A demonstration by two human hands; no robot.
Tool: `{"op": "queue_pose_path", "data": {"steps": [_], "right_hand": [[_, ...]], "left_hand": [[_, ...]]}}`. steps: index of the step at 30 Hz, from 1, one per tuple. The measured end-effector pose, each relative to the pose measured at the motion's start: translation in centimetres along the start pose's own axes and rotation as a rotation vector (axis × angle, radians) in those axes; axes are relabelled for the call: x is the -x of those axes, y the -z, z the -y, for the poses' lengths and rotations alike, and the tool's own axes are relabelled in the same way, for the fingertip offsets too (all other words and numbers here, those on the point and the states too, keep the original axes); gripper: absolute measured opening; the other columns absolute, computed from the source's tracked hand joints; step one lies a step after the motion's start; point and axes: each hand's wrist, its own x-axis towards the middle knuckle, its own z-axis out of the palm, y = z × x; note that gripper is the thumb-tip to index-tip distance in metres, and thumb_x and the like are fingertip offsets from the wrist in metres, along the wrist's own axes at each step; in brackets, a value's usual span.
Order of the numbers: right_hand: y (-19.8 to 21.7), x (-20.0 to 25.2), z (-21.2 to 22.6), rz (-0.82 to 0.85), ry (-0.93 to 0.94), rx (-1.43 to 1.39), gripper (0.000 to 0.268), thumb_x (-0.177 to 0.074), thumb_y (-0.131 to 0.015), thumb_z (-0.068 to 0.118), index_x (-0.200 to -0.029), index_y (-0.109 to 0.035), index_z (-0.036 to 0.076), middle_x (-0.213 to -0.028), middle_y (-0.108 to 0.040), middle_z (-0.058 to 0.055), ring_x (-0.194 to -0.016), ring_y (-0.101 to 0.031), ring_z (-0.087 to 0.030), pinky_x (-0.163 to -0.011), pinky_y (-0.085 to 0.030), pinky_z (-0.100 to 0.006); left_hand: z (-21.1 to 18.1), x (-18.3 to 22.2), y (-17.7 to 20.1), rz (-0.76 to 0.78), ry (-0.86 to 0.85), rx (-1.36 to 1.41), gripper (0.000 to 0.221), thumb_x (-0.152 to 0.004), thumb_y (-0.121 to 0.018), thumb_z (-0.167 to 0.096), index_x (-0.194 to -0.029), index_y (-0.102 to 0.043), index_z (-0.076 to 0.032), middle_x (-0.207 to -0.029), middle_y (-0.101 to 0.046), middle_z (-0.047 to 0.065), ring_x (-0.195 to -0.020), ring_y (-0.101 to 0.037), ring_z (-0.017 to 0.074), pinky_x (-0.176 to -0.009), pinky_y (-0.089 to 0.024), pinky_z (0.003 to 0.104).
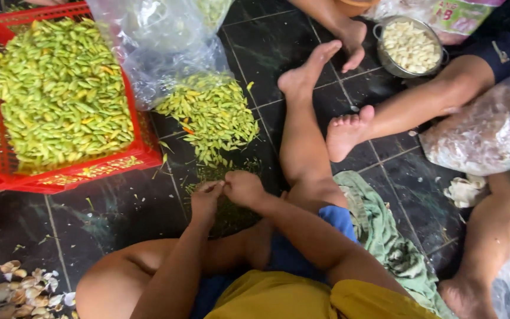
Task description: A person sits on the floor and manually removes the stems from small green vegetables, placing the cleaned items into a pile.
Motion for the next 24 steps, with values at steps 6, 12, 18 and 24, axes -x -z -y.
{"op": "queue_pose_path", "data": {"steps": [6, 12, 18, 24], "right_hand": [[-5.4, -1.6, -9.9, -0.124, 0.013, 0.58, 0.026, -0.086, -0.061, 0.025, -0.06, -0.06, 0.026, -0.054, -0.055, 0.008, -0.051, -0.063, -0.018, -0.043, -0.044, -0.037], [19.8, 0.6, 4.1, -0.362, -0.361, -0.13, 0.014, -0.1, -0.062, 0.047, -0.106, -0.074, 0.044, -0.091, -0.076, 0.005, -0.089, -0.073, -0.018, -0.08, -0.058, -0.03], [18.9, -5.2, -0.5, -0.654, 0.017, -0.798, 0.009, -0.096, -0.066, -0.005, -0.097, -0.067, 0.004, -0.091, -0.066, -0.002, -0.078, -0.055, -0.008, -0.073, -0.045, -0.019], [4.7, -6.1, -3.7, -0.002, 0.153, -0.017, 0.015, -0.089, -0.07, 0.012, -0.101, -0.078, 0.019, -0.092, -0.077, -0.011, -0.095, -0.073, -0.035, -0.086, -0.057, -0.047]], "left_hand": [[1.6, 0.3, -0.2, 0.112, 0.144, 0.285, 0.04, -0.106, -0.067, -0.021, -0.136, -0.059, 0.005, -0.112, -0.065, 0.018, -0.101, -0.065, 0.025, -0.089, -0.06, 0.044], [0.0, 1.4, -0.1, 0.155, 0.201, 0.464, 0.042, -0.106, -0.057, -0.01, -0.143, -0.05, 0.009, -0.11, -0.06, 0.018, -0.102, -0.063, 0.0258, -0.095, -0.058, 0.043], [-1.1, 1.5, -0.5, 0.1, 0.258, 0.544, 0.021, -0.1, -0.064, -0.017, -0.117, -0.065, -0.005, -0.096, -0.063, 0.008, -0.082, -0.059, 0.0196, -0.074, -0.052, 0.032], [1.3, -0.3, 0.1, 0.162, 0.211, 0.442, 0.043, -0.106, -0.065, -0.024, -0.137, -0.055, 0.004, -0.104, -0.059, 0.012, -0.096, -0.062, 0.0239, -0.088, -0.059, 0.042]]}}
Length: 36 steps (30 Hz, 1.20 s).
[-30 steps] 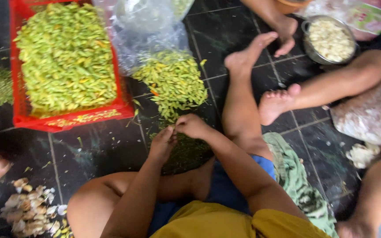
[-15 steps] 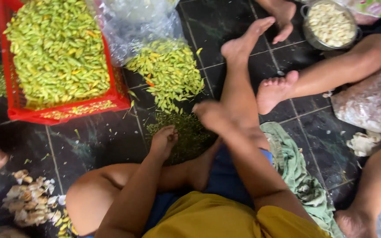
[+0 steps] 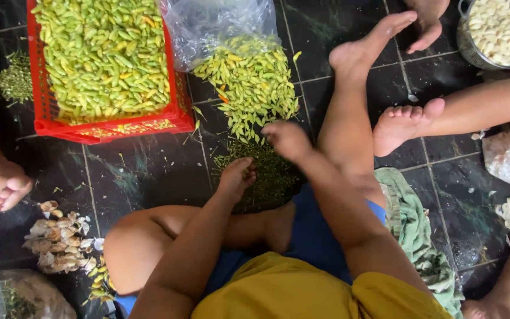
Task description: A person sits on the floor and manually removes the stems from small green vegetables, placing the cleaned items into a pile.
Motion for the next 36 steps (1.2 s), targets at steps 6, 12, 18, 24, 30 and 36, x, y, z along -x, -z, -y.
{"op": "queue_pose_path", "data": {"steps": [6, 12, 18, 24, 30, 36], "right_hand": [[-8.9, -0.5, -5.6, -0.095, 0.261, 0.588, 0.013, -0.089, -0.063, 0.022, -0.085, -0.075, 0.025, -0.085, -0.061, 0.0, -0.078, -0.067, -0.028, -0.063, -0.053, -0.041], [-7.7, -0.3, -4.9, -0.02, 0.117, 0.566, 0.009, -0.086, -0.064, 0.011, -0.087, -0.072, 0.015, -0.084, -0.059, -0.008, -0.072, -0.062, -0.029, -0.056, -0.049, -0.04], [-6.4, 1.0, -3.6, 0.228, -0.324, -0.296, 0.023, -0.09, -0.067, 0.034, -0.098, -0.073, 0.013, -0.091, -0.07, -0.013, -0.085, -0.071, -0.03, -0.068, -0.057, -0.039], [-5.1, 2.7, 0.5, 0.298, -0.342, -0.396, 0.036, -0.085, -0.078, 0.041, -0.103, -0.077, 0.01, -0.103, -0.075, -0.018, -0.102, -0.071, -0.036, -0.085, -0.057, -0.046], [-4.9, 3.8, 0.2, 0.026, 0.228, 0.22, 0.019, -0.095, -0.056, 0.015, -0.087, -0.069, 0.004, -0.088, -0.069, -0.021, -0.085, -0.067, -0.041, -0.067, -0.056, -0.048], [-5.2, 2.2, -2.5, -0.128, 0.114, 0.532, 0.01, -0.09, -0.065, 0.014, -0.09, -0.075, 0.012, -0.1, -0.068, -0.009, -0.089, -0.069, -0.03, -0.066, -0.056, -0.037]], "left_hand": [[-1.0, 0.8, -0.6, -0.072, 0.087, -0.06, 0.041, -0.106, -0.063, -0.022, -0.138, -0.057, 0.002, -0.117, -0.056, 0.017, -0.105, -0.061, 0.0301, -0.097, -0.057, 0.046], [-1.7, 0.8, -1.3, -0.101, 0.065, -0.109, 0.046, -0.103, -0.069, -0.024, -0.139, -0.057, 0.002, -0.118, -0.051, 0.017, -0.105, -0.058, 0.0289, -0.097, -0.057, 0.046], [-4.4, 5.6, -4.6, -0.028, -0.052, -0.537, 0.058, -0.102, -0.072, -0.025, -0.147, -0.052, 0.006, -0.14, -0.051, 0.029, -0.132, -0.055, 0.0435, -0.111, -0.053, 0.055], [1.0, -0.8, 0.4, -0.138, -0.07, -0.522, 0.048, -0.088, -0.089, -0.034, -0.123, -0.073, -0.005, -0.11, -0.073, 0.015, -0.098, -0.071, 0.0234, -0.088, -0.062, 0.042], [1.7, -0.6, 1.1, -0.065, -0.14, -0.688, 0.042, -0.093, -0.077, -0.031, -0.119, -0.075, 0.002, -0.097, -0.074, 0.021, -0.088, -0.073, 0.0266, -0.077, -0.061, 0.046], [-0.2, 0.8, -1.1, -0.066, -0.165, -0.464, 0.046, -0.1, -0.069, -0.028, -0.128, -0.067, 0.008, -0.093, -0.07, 0.017, -0.085, -0.065, 0.022, -0.075, -0.056, 0.041]]}}
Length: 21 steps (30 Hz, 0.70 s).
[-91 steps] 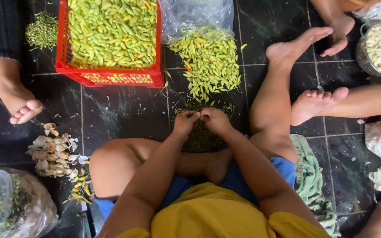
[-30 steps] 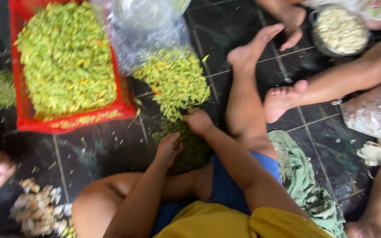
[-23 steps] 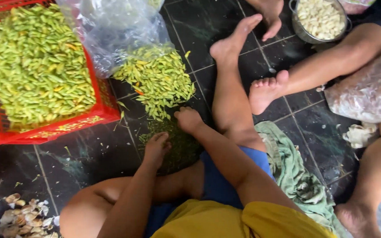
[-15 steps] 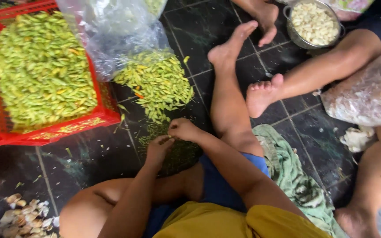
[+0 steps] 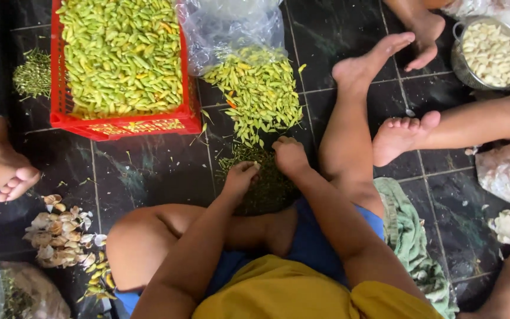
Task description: A person sits on the floor and manually removes the stems from small green vegetables, placing the cleaned items into a pile.
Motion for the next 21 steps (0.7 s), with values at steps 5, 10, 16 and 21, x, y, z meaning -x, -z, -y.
{"op": "queue_pose_path", "data": {"steps": [5, 10, 16, 21], "right_hand": [[-3.9, -2.2, 1.0, -0.021, -0.101, -0.051, 0.027, -0.092, -0.07, 0.04, -0.093, -0.072, 0.013, -0.093, -0.063, -0.008, -0.087, -0.067, -0.033, -0.067, -0.056, -0.042], [-4.5, -2.1, 2.1, -0.056, -0.155, 0.003, 0.024, -0.09, -0.072, 0.037, -0.086, -0.067, 0.014, -0.085, -0.058, -0.004, -0.084, -0.068, -0.029, -0.062, -0.055, -0.037], [4.9, -0.6, 5.1, 0.245, -0.176, -0.607, 0.012, -0.093, -0.069, 0.017, -0.1, -0.074, 0.009, -0.093, -0.071, -0.014, -0.094, -0.071, -0.04, -0.078, -0.059, -0.048], [5.6, 0.6, 5.5, 0.329, -0.252, -0.707, 0.015, -0.093, -0.07, 0.012, -0.107, -0.075, 0.014, -0.096, -0.076, -0.009, -0.094, -0.074, -0.032, -0.08, -0.059, -0.043]], "left_hand": [[-1.4, 0.2, 0.4, 0.038, -0.022, 0.088, 0.036, -0.104, -0.056, -0.019, -0.129, -0.066, 0.005, -0.111, -0.066, 0.021, -0.101, -0.062, 0.0264, -0.09, -0.053, 0.045], [1.5, -1.5, 1.3, 0.127, 0.145, 0.557, 0.031, -0.108, -0.055, -0.035, -0.119, -0.066, -0.008, -0.089, -0.053, 0.005, -0.083, -0.053, 0.011, -0.086, -0.043, 0.035], [-1.0, -0.2, 0.3, -0.103, 0.028, 0.259, 0.046, -0.1, -0.075, -0.032, -0.123, -0.065, 0.006, -0.091, -0.064, 0.01, -0.081, -0.061, 0.0167, -0.071, -0.053, 0.033], [-1.1, 0.0, 0.3, -0.134, 0.025, 0.31, 0.035, -0.093, -0.079, -0.018, -0.115, -0.068, 0.007, -0.085, -0.066, 0.009, -0.073, -0.062, 0.0153, -0.061, -0.05, 0.028]]}}
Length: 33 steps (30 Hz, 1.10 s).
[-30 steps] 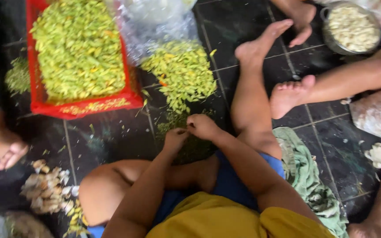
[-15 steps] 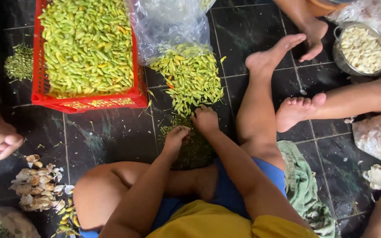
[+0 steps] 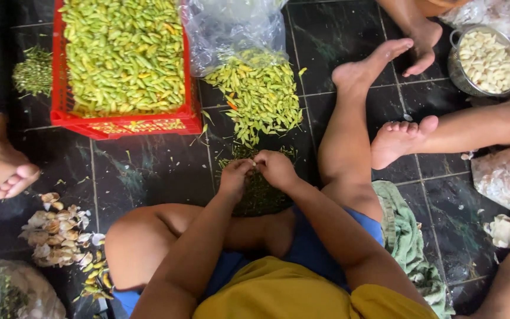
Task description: A person sits on the floor and manually removes the stems from small green vegetables, placing the cleaned items into a pile.
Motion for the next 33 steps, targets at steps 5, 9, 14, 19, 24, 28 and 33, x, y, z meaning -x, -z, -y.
{"op": "queue_pose_path", "data": {"steps": [5, 9, 14, 19, 24, 28, 33], "right_hand": [[-1.2, -0.5, -3.1, -0.025, 0.02, -0.303, 0.019, -0.084, -0.081, 0.005, -0.102, -0.075, 0.009, -0.089, -0.074, -0.007, -0.091, -0.069, -0.022, -0.081, -0.055, -0.039], [0.9, -0.4, -2.5, 0.162, 0.045, -0.557, 0.016, -0.083, -0.08, -0.002, -0.096, -0.077, 0.005, -0.083, -0.065, 0.001, -0.085, -0.06, -0.013, -0.082, -0.051, -0.031], [2.0, -4.7, -4.6, 0.071, 0.021, -0.169, 0.018, -0.099, -0.067, 0.012, -0.11, -0.078, 0.004, -0.086, -0.071, -0.017, -0.082, -0.066, -0.028, -0.075, -0.053, -0.043], [1.2, -9.9, -1.3, -0.126, -0.002, 0.177, 0.03, -0.108, -0.061, 0.028, -0.117, -0.072, 0.002, -0.09, -0.069, -0.011, -0.086, -0.073, -0.026, -0.074, -0.059, -0.037], [-2.1, -14.8, -4.8, -0.22, -0.069, 0.336, 0.021, -0.103, -0.062, 0.021, -0.088, -0.058, 0.006, -0.072, -0.052, -0.008, -0.068, -0.064, -0.026, -0.062, -0.05, -0.038], [0.8, -11.2, -1.3, -0.1, -0.097, 0.723, 0.027, -0.101, -0.063, 0.02, -0.075, -0.059, 0.013, -0.069, -0.06, 0.0, -0.069, -0.067, -0.014, -0.06, -0.051, -0.028], [-0.7, -5.6, -3.1, -0.024, -0.37, -0.441, 0.015, -0.083, -0.073, 0.014, -0.088, -0.074, 0.0, -0.072, -0.069, -0.016, -0.065, -0.072, -0.026, -0.054, -0.057, -0.04]], "left_hand": [[1.9, -1.1, 0.5, 0.055, 0.01, 0.164, 0.035, -0.087, -0.077, -0.014, -0.116, -0.069, 0.004, -0.086, -0.068, 0.009, -0.072, -0.061, 0.0139, -0.059, -0.046, 0.026], [-0.7, 0.6, -0.1, 0.104, 0.074, 0.357, 0.03, -0.083, -0.074, -0.008, -0.11, -0.07, 0.002, -0.083, -0.069, 0.009, -0.066, -0.06, 0.0112, -0.056, -0.041, 0.019], [-0.9, -0.7, 0.4, 0.125, 0.073, 0.439, 0.025, -0.08, -0.067, -0.009, -0.105, -0.069, -0.004, -0.087, -0.067, 0.01, -0.075, -0.063, 0.0164, -0.067, -0.052, 0.026], [-0.1, -1.8, 0.5, 0.119, 0.165, 0.46, 0.016, -0.084, -0.069, -0.023, -0.092, -0.067, -0.008, -0.083, -0.065, 0.008, -0.075, -0.064, 0.0202, -0.067, -0.056, 0.03], [0.5, -2.5, 0.7, 0.113, 0.136, 0.343, 0.022, -0.103, -0.065, -0.028, -0.106, -0.067, -0.006, -0.091, -0.066, 0.012, -0.082, -0.065, 0.0224, -0.074, -0.056, 0.034], [1.8, -3.6, 1.0, 0.099, 0.046, 0.118, 0.025, -0.104, -0.067, -0.024, -0.114, -0.065, -0.001, -0.088, -0.066, 0.009, -0.075, -0.063, 0.018, -0.064, -0.055, 0.032], [3.0, -3.4, 0.5, 0.128, -0.108, -0.331, 0.065, -0.092, -0.084, -0.042, -0.134, -0.062, 0.002, -0.118, -0.065, 0.02, -0.116, -0.065, 0.0364, -0.094, -0.057, 0.052]]}}
